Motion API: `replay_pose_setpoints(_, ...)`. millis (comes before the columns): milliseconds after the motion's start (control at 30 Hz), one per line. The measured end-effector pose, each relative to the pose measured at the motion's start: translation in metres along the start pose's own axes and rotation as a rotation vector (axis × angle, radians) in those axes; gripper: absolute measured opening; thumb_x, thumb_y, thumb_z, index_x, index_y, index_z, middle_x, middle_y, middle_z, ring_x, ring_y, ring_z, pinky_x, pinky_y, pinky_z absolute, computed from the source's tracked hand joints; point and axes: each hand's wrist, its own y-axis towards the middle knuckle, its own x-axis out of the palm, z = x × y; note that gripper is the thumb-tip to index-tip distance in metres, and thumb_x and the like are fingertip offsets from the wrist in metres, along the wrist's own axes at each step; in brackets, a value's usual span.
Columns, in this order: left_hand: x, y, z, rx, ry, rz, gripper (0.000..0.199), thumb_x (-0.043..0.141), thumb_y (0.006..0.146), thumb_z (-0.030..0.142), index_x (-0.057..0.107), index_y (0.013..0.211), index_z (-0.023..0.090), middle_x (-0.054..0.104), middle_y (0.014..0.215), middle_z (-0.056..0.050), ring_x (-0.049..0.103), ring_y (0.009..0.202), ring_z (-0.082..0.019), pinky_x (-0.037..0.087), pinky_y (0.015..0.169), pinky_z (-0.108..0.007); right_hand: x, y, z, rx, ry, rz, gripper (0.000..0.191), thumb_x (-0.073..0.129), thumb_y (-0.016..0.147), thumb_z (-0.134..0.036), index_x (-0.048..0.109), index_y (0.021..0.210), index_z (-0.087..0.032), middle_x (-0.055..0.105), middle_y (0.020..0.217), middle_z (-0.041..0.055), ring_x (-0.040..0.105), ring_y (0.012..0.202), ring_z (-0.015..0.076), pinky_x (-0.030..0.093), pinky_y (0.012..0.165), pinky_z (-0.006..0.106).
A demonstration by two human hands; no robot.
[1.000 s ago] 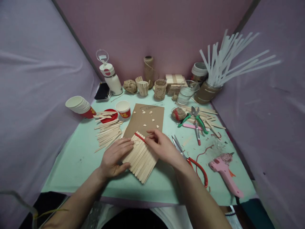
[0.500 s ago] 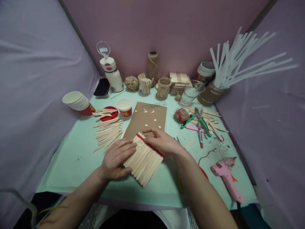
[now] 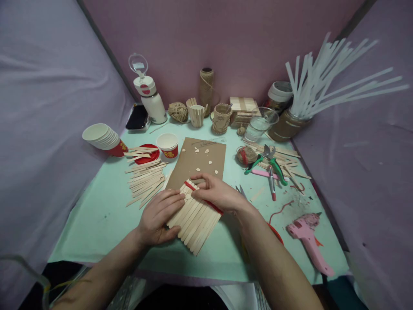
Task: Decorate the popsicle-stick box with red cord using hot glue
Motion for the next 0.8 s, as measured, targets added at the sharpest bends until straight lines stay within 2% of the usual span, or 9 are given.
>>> replay_pose_setpoints(167,0.0002,0.0005,0.003,-0.018,0.017,0.019,0.049,0.055,0.085,0.039,0.055,0.13,0.019,0.072,0.115,-0.014,0.062,0.113,-0.029,0.05,0.095,-0.048,0.0007,-0.0014,-0.0004,0.0,0.035,-0.028,0.048,0.069,0.076,-0.024,0.051,0.12,-0.023,0.07,0.087,-0.0014,0.062,0.064,0.0115,0.045,0.058,0.023)
replay_pose_setpoints(567,-0.0011,-0.0043,0.0005,0.011,0.016,0.036,0.052,0.056,0.085,0.036,0.05,0.133,0.017,0.069,0.118,-0.016,0.058,0.119,-0.03,0.049,0.097,-0.049,0.005,-0.0022,-0.0045,0.02,0.005,-0.011,0.041,0.068,0.077,-0.023,0.051,0.115,-0.021,0.069,0.088,-0.0017,0.063,0.07,0.0123,0.047,0.065,0.026)
replay_pose_setpoints(800,0.0008,-0.0048,0.0,0.01,0.028,0.002,0.055,0.058,0.085,0.037,0.049,0.135,0.018,0.069,0.121,-0.014,0.057,0.121,-0.03,0.046,0.1,-0.049,0.0095,0.0012,-0.007,0.017,-0.083,0.018,0.051,0.076,0.071,-0.026,0.049,0.114,-0.021,0.069,0.087,-0.0018,0.062,0.073,0.0137,0.046,0.064,0.025)
